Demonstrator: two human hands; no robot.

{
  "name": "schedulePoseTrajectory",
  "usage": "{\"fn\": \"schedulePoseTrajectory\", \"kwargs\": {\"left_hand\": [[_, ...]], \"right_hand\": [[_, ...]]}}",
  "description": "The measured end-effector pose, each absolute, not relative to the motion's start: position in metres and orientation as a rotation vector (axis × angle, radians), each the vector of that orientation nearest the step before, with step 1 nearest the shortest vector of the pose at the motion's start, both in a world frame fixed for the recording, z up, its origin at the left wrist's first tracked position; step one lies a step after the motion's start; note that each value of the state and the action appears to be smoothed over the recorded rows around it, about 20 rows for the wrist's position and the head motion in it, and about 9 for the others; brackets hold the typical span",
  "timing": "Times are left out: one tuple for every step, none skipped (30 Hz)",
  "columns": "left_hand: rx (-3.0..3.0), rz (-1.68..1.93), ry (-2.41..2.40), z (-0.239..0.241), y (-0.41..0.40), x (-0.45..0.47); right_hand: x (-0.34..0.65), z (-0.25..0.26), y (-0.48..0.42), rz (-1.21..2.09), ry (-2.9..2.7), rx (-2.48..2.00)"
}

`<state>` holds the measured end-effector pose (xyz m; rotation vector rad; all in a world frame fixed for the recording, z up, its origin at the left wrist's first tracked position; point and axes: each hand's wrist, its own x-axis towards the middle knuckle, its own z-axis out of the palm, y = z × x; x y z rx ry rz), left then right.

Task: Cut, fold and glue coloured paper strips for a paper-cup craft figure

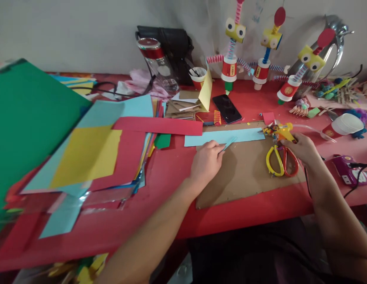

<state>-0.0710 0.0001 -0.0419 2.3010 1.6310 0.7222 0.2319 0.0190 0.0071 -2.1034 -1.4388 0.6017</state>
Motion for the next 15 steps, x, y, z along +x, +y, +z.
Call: {"fn": "schedulePoseTrajectory", "kwargs": {"left_hand": [[2.284, 0.727, 1.611, -0.042, 0.001, -0.072], [2.261, 0.729, 1.591, -0.042, 0.001, -0.072], [2.234, 0.727, 1.568, -0.041, 0.001, -0.072], [2.209, 0.721, 1.541, -0.041, 0.001, -0.071], [2.188, 0.711, 1.512, -0.040, 0.000, -0.070], [2.175, 0.699, 1.484, -0.040, -0.002, -0.069], [2.169, 0.687, 1.461, -0.039, -0.003, -0.067], [2.169, 0.674, 1.446, -0.039, -0.005, -0.066], [2.172, 0.663, 1.437, -0.039, -0.006, -0.065], [2.177, 0.651, 1.433, -0.039, -0.007, -0.064], [2.181, 0.641, 1.433, -0.039, -0.008, -0.063], [2.185, 0.633, 1.433, -0.039, -0.009, -0.062], [2.189, 0.627, 1.435, -0.039, -0.009, -0.062], [2.192, 0.620, 1.438, -0.039, -0.009, -0.062], [2.195, 0.612, 1.444, -0.039, -0.009, -0.062]], "right_hand": [[0.228, 0.009, 0.016, 0.654, -1.334, -1.989], [0.222, 0.012, 0.012, 0.732, -1.249, -1.860], [0.216, 0.015, 0.008, 0.833, -1.202, -1.732], [0.211, 0.017, 0.003, 0.935, -1.188, -1.629], [0.205, 0.020, -0.002, 1.022, -1.201, -1.558], [0.200, 0.022, -0.008, 1.089, -1.230, -1.522], [0.195, 0.023, -0.013, 1.132, -1.266, -1.506], [0.192, 0.022, -0.018, 1.163, -1.308, -1.494], [0.189, 0.020, -0.024, 1.184, -1.355, -1.485], [0.187, 0.017, -0.028, 1.199, -1.402, -1.476], [0.186, 0.013, -0.033, 1.209, -1.446, -1.465], [0.184, 0.008, -0.037, 1.212, -1.482, -1.456], [0.183, 0.003, -0.041, 1.208, -1.507, -1.459], [0.181, -0.001, -0.044, 1.200, -1.529, -1.475], [0.180, -0.005, -0.046, 1.181, -1.554, -1.503]]}}
